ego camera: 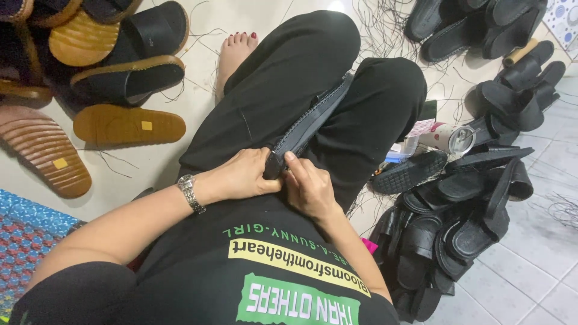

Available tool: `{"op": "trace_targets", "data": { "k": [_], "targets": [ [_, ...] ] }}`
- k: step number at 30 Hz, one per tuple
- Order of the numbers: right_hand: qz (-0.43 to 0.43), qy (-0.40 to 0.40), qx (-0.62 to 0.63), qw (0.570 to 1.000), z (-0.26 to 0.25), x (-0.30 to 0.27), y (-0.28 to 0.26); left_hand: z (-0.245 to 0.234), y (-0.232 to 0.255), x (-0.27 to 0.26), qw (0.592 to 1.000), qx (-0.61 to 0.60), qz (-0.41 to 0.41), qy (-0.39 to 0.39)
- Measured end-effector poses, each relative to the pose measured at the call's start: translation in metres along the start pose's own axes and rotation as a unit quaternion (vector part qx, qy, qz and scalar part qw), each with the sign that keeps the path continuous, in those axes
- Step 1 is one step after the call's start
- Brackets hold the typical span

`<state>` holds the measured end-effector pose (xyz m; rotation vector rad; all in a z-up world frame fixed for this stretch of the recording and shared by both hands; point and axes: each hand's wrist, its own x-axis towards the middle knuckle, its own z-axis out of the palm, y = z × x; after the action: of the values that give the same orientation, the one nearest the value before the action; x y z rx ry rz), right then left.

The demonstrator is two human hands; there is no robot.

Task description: Hand-stitching the sole of a black sandal using a cobbler's hook and thread.

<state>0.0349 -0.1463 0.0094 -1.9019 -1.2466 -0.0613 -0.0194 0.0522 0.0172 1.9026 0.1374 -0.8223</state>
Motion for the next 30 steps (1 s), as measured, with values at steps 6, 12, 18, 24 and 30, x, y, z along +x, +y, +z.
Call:
{"op": "trace_targets", "data": {
  "k": [6,12,18,24,30],
  "targets": [
    [0.058,-0.021,0.061,0.996,-0.007,0.002,-0.008,-0.013,0.002,-0.021,0.999,-0.024,0.021,0.03],
    [0.149,-0.01,0.115,0.982,-0.012,-0.01,-0.015,-0.056,-0.002,-0.068,0.972,-0.032,0.095,0.213],
    [0.139,-0.02,0.079,0.987,-0.015,-0.008,-0.018,-0.061,0.002,-0.068,0.928,-0.023,0.3,0.221],
    [0.157,-0.037,0.056,0.985,-0.019,-0.009,-0.021,-0.029,0.016,-0.058,0.885,-0.433,0.153,0.071],
    [0.171,-0.051,0.022,0.984,-0.012,-0.013,-0.021,-0.011,0.014,-0.051,0.945,-0.238,0.025,0.224]
  ]
}}
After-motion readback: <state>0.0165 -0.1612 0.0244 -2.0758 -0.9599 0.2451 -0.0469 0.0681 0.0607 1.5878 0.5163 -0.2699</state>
